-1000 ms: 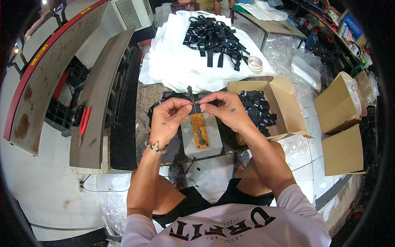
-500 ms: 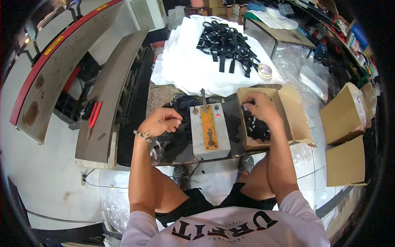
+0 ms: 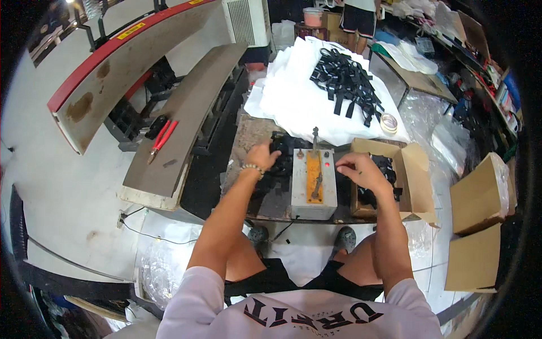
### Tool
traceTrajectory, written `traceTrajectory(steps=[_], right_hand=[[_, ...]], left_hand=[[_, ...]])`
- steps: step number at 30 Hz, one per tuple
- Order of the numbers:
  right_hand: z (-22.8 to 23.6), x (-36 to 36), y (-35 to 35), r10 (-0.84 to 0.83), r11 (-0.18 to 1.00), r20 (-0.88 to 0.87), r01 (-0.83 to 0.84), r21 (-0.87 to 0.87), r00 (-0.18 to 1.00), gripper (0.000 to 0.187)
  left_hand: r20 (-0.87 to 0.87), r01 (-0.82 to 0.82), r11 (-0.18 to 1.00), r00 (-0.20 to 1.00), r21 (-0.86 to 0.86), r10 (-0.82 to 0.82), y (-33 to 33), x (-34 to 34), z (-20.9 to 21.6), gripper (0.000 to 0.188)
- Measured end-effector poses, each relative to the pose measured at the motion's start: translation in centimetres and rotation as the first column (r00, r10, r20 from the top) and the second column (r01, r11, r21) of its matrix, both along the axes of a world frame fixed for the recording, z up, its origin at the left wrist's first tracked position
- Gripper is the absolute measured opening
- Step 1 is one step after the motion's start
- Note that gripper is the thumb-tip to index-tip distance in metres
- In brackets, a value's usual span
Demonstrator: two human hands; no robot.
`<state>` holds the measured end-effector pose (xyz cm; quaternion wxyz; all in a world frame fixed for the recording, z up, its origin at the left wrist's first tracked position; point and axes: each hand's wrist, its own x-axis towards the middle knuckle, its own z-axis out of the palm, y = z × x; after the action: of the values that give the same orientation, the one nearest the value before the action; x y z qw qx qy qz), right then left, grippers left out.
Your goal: The person assembles plastic clips and tags onto black straps by hand, taking components from boxes and placing them together on a small workstation fixture.
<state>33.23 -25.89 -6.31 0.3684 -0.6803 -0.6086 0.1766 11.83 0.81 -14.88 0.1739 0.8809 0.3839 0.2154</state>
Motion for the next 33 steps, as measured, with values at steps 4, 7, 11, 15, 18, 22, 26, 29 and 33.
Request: traceTrajectory(steps=[4, 7, 11, 15, 18, 22, 26, 29, 33], right_hand=[[-0.9, 0.8, -0.1, -0.067, 0.997, 0.094, 0.064, 0.032, 0.993, 0.014], [-0.8, 1.0, -1.2, -0.134, 0.991, 0.104, 0.13, 0.04, 0.986, 0.012], [-1.8, 1.6, -1.5, -0.067, 0.989, 0.153, 0.046, 0.137, 0.986, 0.011], [-0.5, 1.3, -1.7, -0.175, 0.957, 0.119, 0.14, 0.255, 0.977, 0.01], [3.1, -0.7, -2.1, -0.327, 0.879, -0.104, 0.343, 0.331, 0.939, 0.013], [8.5, -6.6, -2.7, -0.102, 0.812, -0.387, 0.301, 0.5, 0.916, 0.016], [10.3, -15.4, -2.9, 0.338, 0.859, -0.439, -0.082, 0.506, 0.833, 0.045], [7.9, -20.2, -1.5, 0.33, 0.894, -0.416, -0.138, 0.427, 0.847, 0.078], [5.1, -22.9, 0.6, 0.254, 0.893, -0.422, -0.044, 0.447, 0.87, 0.09]], left_hand=[[0.022, -0.054, 0.993, 0.998, 0.105, 0.052, 0.3, 0.4, -2.4, 0.038], [0.135, -0.07, 0.997, 0.988, -0.027, 0.073, 0.6, 0.6, -0.6, 0.026], [0.4, 0.124, 0.99, 0.913, -0.069, -0.086, 1.0, -0.6, 3.0, 0.023], [0.777, 0.337, 0.905, 0.629, -0.26, -0.011, -0.9, -2.7, 8.7, 0.022], [0.935, 0.548, 0.8, 0.351, -0.243, 0.043, -3.4, -5.7, 14.0, 0.024], [0.983, 0.659, 0.743, 0.184, -0.113, -0.013, -7.7, -9.6, 19.8, 0.027], [0.79, 0.349, 0.936, 0.563, 0.039, -0.243, -13.1, -11.3, 21.0, 0.026], [0.815, 0.43, 0.901, 0.503, 0.052, -0.287, -15.5, -9.3, 19.9, 0.025], [0.89, 0.502, 0.855, 0.44, -0.133, -0.119, -15.3, -10.6, 18.7, 0.02]])
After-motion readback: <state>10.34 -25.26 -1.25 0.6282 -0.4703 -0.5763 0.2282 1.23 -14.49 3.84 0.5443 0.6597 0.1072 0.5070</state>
